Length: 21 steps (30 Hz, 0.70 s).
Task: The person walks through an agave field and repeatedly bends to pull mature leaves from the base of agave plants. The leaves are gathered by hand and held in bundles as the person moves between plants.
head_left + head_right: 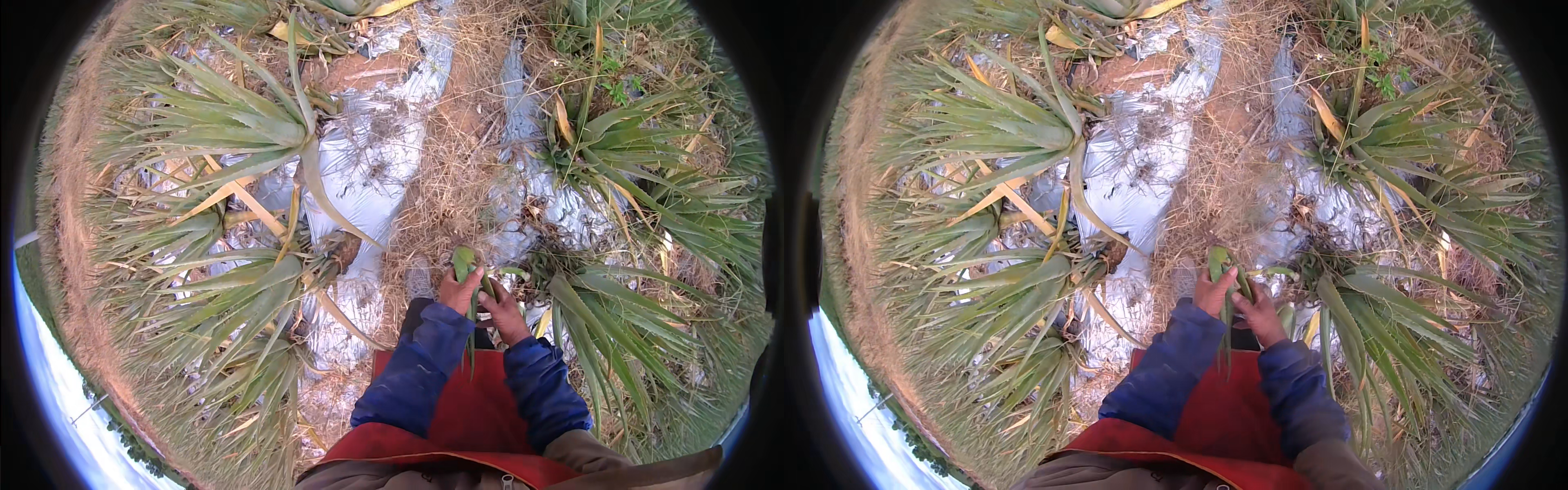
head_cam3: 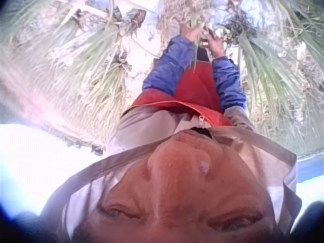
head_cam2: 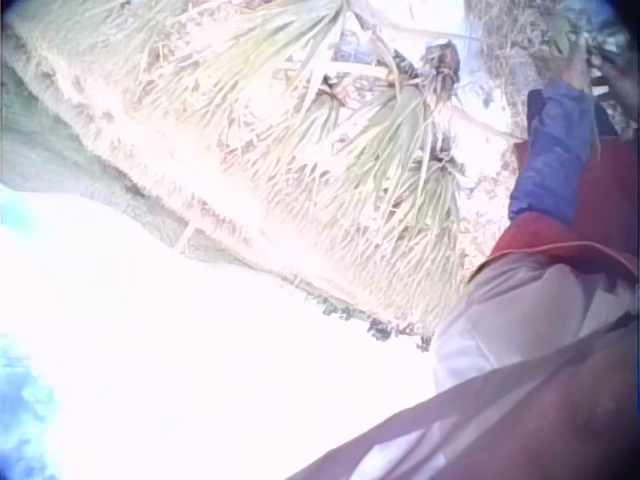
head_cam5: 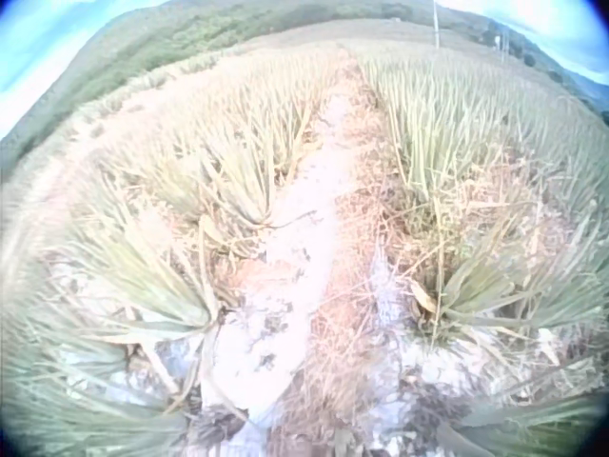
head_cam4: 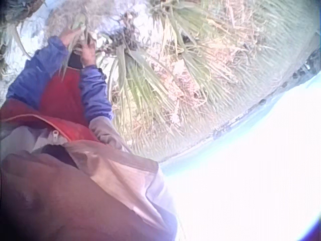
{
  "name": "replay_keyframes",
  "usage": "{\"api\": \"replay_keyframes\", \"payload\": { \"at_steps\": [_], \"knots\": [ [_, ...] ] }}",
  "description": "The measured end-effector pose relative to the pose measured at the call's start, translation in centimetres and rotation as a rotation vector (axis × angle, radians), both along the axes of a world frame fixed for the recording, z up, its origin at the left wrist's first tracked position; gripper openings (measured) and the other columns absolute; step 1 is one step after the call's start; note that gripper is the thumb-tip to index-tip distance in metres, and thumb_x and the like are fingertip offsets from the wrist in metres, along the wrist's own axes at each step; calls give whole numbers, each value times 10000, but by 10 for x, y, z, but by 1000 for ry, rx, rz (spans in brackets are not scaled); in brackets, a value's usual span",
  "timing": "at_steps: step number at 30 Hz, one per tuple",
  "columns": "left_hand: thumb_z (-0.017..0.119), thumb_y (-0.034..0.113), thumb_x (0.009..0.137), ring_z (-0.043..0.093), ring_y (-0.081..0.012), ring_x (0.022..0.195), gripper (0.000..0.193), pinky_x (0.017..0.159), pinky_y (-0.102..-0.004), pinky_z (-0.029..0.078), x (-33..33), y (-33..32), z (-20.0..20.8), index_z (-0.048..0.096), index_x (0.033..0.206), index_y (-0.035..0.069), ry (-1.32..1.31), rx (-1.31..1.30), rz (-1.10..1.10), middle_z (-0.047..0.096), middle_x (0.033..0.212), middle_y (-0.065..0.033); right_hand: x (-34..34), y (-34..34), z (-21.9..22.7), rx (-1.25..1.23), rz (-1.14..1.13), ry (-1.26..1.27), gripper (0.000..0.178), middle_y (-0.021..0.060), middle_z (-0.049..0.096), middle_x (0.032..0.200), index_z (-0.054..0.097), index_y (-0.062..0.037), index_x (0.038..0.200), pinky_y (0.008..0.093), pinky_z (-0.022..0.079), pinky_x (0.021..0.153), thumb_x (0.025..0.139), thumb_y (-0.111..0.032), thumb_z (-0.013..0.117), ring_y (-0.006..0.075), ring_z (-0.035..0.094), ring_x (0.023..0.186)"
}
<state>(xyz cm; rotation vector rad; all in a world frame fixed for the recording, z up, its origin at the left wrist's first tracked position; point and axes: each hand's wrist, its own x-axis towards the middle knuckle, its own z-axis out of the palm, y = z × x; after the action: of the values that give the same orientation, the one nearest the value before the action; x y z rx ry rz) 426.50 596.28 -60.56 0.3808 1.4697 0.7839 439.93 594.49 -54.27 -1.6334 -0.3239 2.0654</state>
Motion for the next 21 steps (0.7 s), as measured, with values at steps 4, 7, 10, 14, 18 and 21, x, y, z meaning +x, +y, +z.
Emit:
{"api": "replay_keyframes", "payload": {
  "at_steps": [4,7,10,14,18,21],
  "knots": [
    [762,313,841,613,-130,778,386,669,-302,512,-10,19,0,625,1073,36,-201,-45,278,653,932,-40,-14,-5,-24,251,311,-238,1013,214,441,1430,198,51,1499,349,393,1055,767,-319,793,280,490,1276],
    [745,242,857,625,-136,774,344,667,-309,525,-25,31,2,600,1097,44,-348,-36,358,643,926,-31,-30,17,-14,187,263,-172,991,201,471,1394,170,58,1505,336,422,1023,751,-166,773,256,503,1250],
    [694,221,896,633,-155,778,307,666,-314,529,-33,45,-4,564,1104,36,-353,-4,406,628,920,-35,-57,42,-9,88,77,-220,816,142,608,1170,282,26,1472,280,530,787,775,-71,697,206,638,948],
    [704,234,890,594,-134,858,414,748,-309,492,-68,57,-21,545,1214,31,-266,112,283,617,983,-27,-76,93,-2,-39,142,-42,389,22,600,758,507,-28,1182,258,430,410,854,-172,660,111,518,484],
    [671,407,899,571,-132,921,557,758,-309,478,-121,70,-2,558,1287,24,-288,-51,106,604,974,-32,-72,145,-13,-104,64,-64,354,44,580,797,487,-65,1120,287,456,386,865,-205,688,146,556,499],
    [579,488,933,607,-208,982,572,813,-362,489,-172,44,-31,586,1259,18,-126,-137,-55,653,993,-74,-58,183,-29,-49,91,-152,343,36,553,770,485,-65,1120,281,461,387,859,-174,679,147,563,525]
  ]
}}
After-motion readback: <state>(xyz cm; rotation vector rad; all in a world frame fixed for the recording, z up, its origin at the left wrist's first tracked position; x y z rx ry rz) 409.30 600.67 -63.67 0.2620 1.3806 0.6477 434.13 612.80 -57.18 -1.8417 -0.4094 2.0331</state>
